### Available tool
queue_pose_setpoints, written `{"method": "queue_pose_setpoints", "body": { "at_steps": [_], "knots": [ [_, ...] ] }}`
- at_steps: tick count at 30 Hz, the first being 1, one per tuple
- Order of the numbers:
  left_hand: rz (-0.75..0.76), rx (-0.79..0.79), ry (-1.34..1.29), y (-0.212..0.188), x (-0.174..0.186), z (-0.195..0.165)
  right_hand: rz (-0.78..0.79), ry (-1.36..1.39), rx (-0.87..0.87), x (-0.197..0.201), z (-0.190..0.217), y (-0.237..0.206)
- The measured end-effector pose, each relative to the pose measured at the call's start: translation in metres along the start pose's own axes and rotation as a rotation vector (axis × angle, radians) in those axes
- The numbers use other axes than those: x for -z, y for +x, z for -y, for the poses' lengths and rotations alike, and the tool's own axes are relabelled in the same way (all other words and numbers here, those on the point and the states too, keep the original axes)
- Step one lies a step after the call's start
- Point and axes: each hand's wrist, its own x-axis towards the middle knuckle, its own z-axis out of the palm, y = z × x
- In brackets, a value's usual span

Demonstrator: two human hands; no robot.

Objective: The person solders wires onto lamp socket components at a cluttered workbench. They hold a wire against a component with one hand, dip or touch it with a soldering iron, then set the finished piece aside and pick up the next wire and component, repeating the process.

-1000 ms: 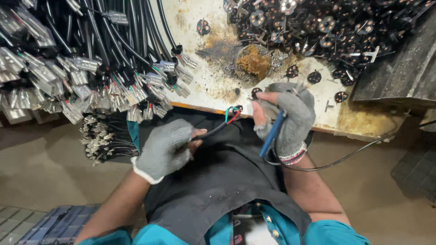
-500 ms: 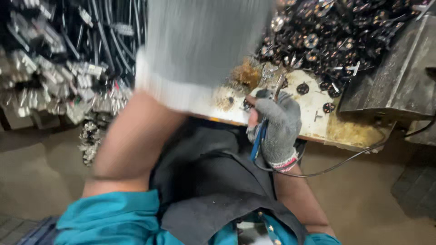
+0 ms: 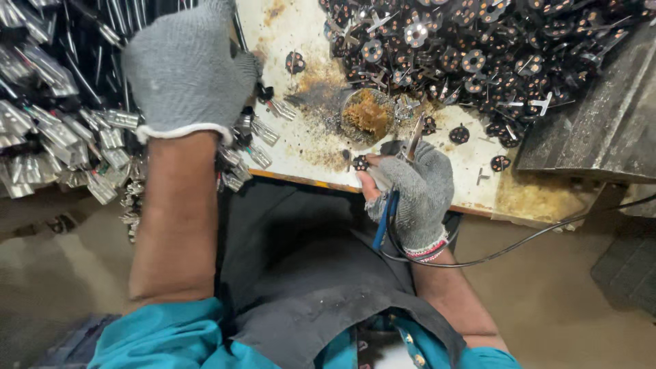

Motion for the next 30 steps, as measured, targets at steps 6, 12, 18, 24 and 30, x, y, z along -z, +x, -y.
{"method": "queue_pose_setpoints", "body": {
  "at_steps": [6, 12, 18, 24, 30],
  "knots": [
    [0.139, 0.154, -0.093, 0.023, 0.045, -0.025, -0.047, -0.039, 0.024, -0.003, -0.001, -0.004],
    [0.039, 0.060, -0.418, -0.037, 0.126, -0.030, -0.031, -0.019, 0.057, 0.002, 0.000, -0.006],
    [0.595, -0.278, -0.777, -0.076, 0.109, -0.050, -0.046, 0.835, -0.430, 0.017, 0.017, -0.033],
    [0.629, -0.374, -1.034, -0.099, 0.085, -0.061, -0.011, 0.842, -0.509, 0.025, 0.026, -0.061],
    [0.984, -0.233, -1.053, -0.102, 0.084, -0.064, 0.183, 0.507, -0.287, 0.027, 0.050, -0.040]
  ]
}}
